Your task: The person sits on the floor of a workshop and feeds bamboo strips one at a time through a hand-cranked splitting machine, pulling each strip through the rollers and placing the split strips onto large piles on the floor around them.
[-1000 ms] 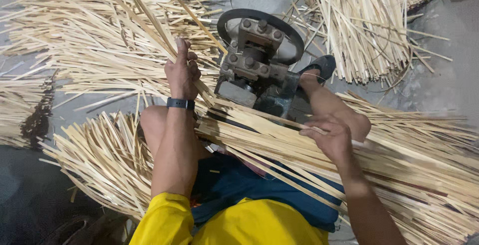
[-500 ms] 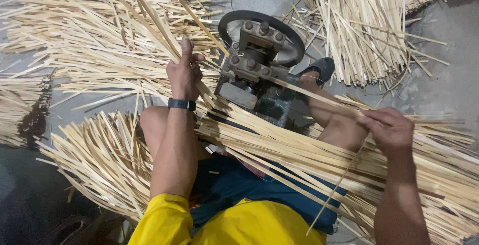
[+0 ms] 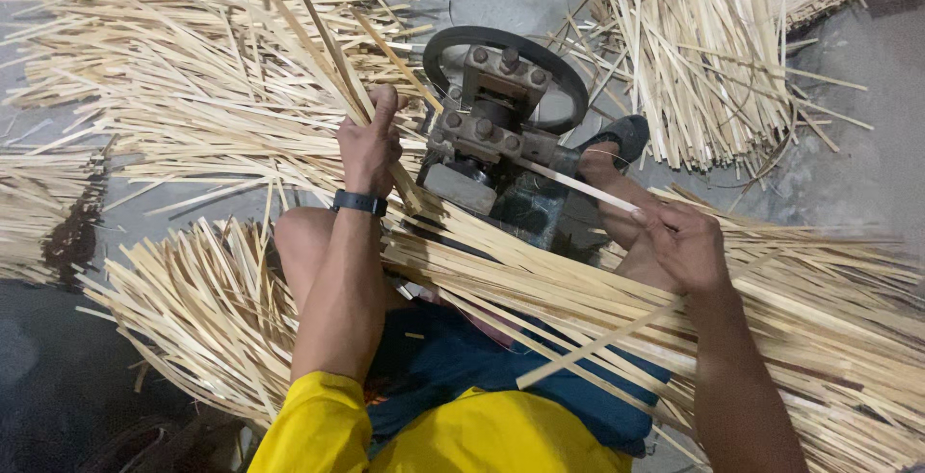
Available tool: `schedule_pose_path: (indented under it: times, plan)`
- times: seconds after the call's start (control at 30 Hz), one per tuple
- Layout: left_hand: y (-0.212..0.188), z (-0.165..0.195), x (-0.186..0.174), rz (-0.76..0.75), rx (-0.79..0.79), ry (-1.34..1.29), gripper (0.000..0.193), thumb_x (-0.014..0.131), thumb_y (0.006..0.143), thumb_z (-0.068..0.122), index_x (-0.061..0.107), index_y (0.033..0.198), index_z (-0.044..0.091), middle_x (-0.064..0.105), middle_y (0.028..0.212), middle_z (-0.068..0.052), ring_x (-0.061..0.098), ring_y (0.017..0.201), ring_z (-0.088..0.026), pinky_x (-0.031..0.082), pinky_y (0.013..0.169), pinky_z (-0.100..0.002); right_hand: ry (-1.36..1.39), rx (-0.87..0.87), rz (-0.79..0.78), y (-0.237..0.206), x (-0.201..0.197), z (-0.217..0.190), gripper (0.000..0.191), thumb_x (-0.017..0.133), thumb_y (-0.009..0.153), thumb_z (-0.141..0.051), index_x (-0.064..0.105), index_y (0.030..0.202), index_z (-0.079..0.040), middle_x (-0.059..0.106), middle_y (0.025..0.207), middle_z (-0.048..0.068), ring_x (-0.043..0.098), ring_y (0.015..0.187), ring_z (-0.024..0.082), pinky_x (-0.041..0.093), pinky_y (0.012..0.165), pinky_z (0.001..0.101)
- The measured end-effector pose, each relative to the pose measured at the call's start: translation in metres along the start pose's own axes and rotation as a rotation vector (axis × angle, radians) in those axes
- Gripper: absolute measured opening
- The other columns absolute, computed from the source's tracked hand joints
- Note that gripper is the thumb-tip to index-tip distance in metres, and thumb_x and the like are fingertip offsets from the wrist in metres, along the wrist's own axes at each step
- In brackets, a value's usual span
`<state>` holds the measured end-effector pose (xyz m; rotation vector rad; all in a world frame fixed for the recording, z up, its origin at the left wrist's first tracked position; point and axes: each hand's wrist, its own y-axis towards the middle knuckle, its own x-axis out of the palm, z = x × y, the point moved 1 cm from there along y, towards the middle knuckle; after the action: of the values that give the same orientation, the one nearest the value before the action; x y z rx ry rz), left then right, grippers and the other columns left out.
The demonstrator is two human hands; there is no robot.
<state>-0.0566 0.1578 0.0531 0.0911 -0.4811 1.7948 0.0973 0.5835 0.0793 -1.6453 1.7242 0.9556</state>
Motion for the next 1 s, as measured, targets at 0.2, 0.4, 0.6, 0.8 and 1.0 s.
schedule_pose_path:
  times: [0.2,0.4,0.6,0.8,1.0]
  plan:
    - [0.019,-0.022,-0.01,0.286,0.016,0.087,0.039,0.085,0.086,0.034,0.061,0.098,0.005,0.061,0.068,0.0,0.046,0.044,-0.008,0.034,0.036,-0.024,0.087,0.391,-0.115,-0.018,-0.002,-0.008,0.034,0.075,0.098,-0.023,0.075,0.132,-0.017,0.068,0.088,0.014,0.059,0.063,0.028,0.048,0.061,0.04]
    - [0.036,-0.055,-0.021,0.248,-0.218,-0.172,0.028,0.084,0.087,0.014,0.059,0.095,0.002,0.07,0.079,-0.009,0.068,0.057,-0.018,0.048,0.042,-0.025,0.068,0.567,-0.679,-0.049,-0.027,-0.016,0.061,0.098,0.06,-0.018,0.081,0.118,-0.022,0.083,0.102,0.003,0.073,0.083,0.013,0.057,0.074,0.0326]
    - [0.054,-0.052,-0.032,0.433,-0.128,-0.24,0.031,0.078,0.086,0.002,0.051,0.103,0.005,0.068,0.079,-0.011,0.069,0.062,-0.02,0.04,0.038,-0.026,0.082,0.483,-0.382,-0.066,-0.032,-0.019,0.033,0.085,0.079,-0.016,0.079,0.111,-0.013,0.077,0.096,0.008,0.071,0.078,0.019,0.057,0.072,0.0349]
    - [0.055,-0.022,-0.052,0.49,0.132,-0.404,0.023,0.071,0.096,0.01,0.057,0.114,0.008,0.066,0.081,-0.006,0.061,0.058,-0.012,0.034,0.038,-0.024,0.058,0.206,-0.054,-0.048,-0.054,-0.008,0.016,0.074,0.095,-0.013,0.078,0.108,-0.006,0.073,0.092,0.009,0.069,0.076,0.02,0.055,0.07,0.0327]
    - [0.048,0.003,-0.068,0.136,0.14,-0.616,0.03,0.066,0.102,0.029,0.062,0.121,0.007,0.059,0.075,-0.002,0.048,0.052,-0.009,0.033,0.04,-0.023,-0.123,0.026,0.08,-0.021,-0.058,-0.013,0.014,0.076,0.095,-0.012,0.079,0.107,-0.004,0.072,0.093,0.009,0.068,0.08,0.02,0.054,0.075,0.0327]
